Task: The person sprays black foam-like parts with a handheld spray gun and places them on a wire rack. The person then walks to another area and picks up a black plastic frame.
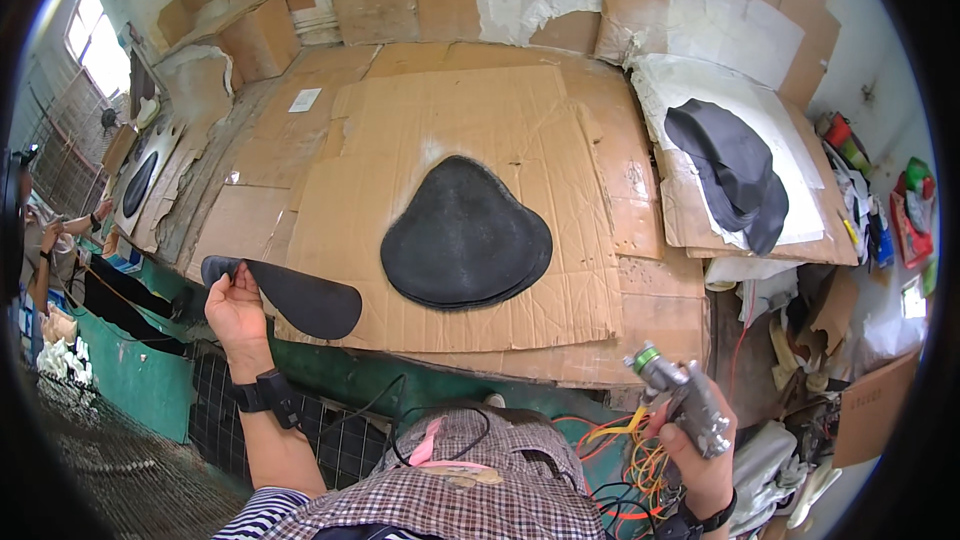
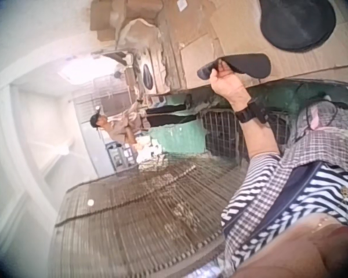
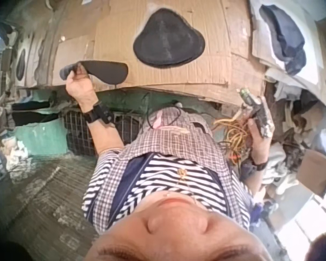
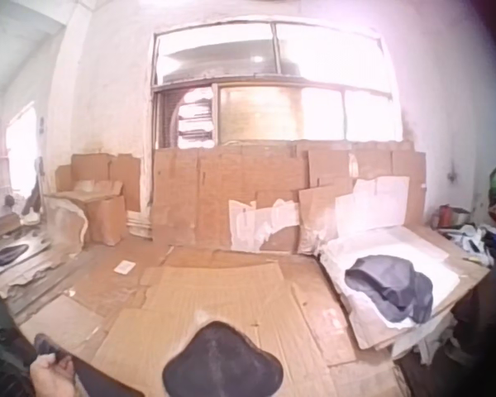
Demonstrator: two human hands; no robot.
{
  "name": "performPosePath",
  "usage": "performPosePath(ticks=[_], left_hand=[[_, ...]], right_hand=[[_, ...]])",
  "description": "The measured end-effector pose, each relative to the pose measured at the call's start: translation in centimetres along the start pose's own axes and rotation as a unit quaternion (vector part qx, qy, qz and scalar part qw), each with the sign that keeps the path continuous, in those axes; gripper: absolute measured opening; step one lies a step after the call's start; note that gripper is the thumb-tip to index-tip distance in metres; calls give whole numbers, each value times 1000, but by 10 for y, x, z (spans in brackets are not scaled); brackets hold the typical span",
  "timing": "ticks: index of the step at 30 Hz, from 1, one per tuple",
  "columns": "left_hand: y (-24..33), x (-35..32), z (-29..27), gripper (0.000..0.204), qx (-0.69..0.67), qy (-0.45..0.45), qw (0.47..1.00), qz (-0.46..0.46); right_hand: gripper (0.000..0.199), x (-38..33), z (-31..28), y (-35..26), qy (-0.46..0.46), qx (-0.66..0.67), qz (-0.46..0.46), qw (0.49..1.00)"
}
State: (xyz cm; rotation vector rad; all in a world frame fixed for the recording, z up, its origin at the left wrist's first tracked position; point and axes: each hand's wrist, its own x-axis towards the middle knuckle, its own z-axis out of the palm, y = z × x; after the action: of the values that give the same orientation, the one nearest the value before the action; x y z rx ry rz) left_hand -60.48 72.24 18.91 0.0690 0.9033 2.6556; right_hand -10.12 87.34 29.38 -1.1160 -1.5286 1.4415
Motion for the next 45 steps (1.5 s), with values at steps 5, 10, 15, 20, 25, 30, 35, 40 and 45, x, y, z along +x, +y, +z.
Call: performPosePath(ticks=[5, 10, 15, 20, 25, 30, 35, 40, 45], left_hand=[[1, -9, -6, 16, 5, 5, 1000, 27], [3, -15, -9, 17, 12, 17, 999, 46], [16, -30, -28, 18, 16, 49, 995, 82], [42, -66, -75, 21, 33, 73, 992, 93], [75, -128, -132, 24, 51, 151, 982, 106], [102, -202, -202, 26, 33, 232, 966, 110], [108, -247, -307, 26, -14, 298, 948, 110], [112, -261, -413, 28, -24, 336, 933, 126], [113, -279, -531, 28, -41, 382, 908, 164]], right_hand=[[69, 1, -27, 2, -70, 3, 36, 997], [66, 12, -28, 13, -149, 41, 51, 987], [63, 27, -10, 13, -51, 37, 32, 997], [71, 38, 15, 39, -183, 18, 41, 982], [62, 30, 92, 74, -368, 30, 147, 918], [59, -1, 180, 98, -526, -20, 231, 818], [58, -51, 246, 135, -626, -66, 243, 738], [58, -102, 286, 167, -670, -155, 295, 664], [53, -139, 321, 202, -686, -237, 310, 614]])
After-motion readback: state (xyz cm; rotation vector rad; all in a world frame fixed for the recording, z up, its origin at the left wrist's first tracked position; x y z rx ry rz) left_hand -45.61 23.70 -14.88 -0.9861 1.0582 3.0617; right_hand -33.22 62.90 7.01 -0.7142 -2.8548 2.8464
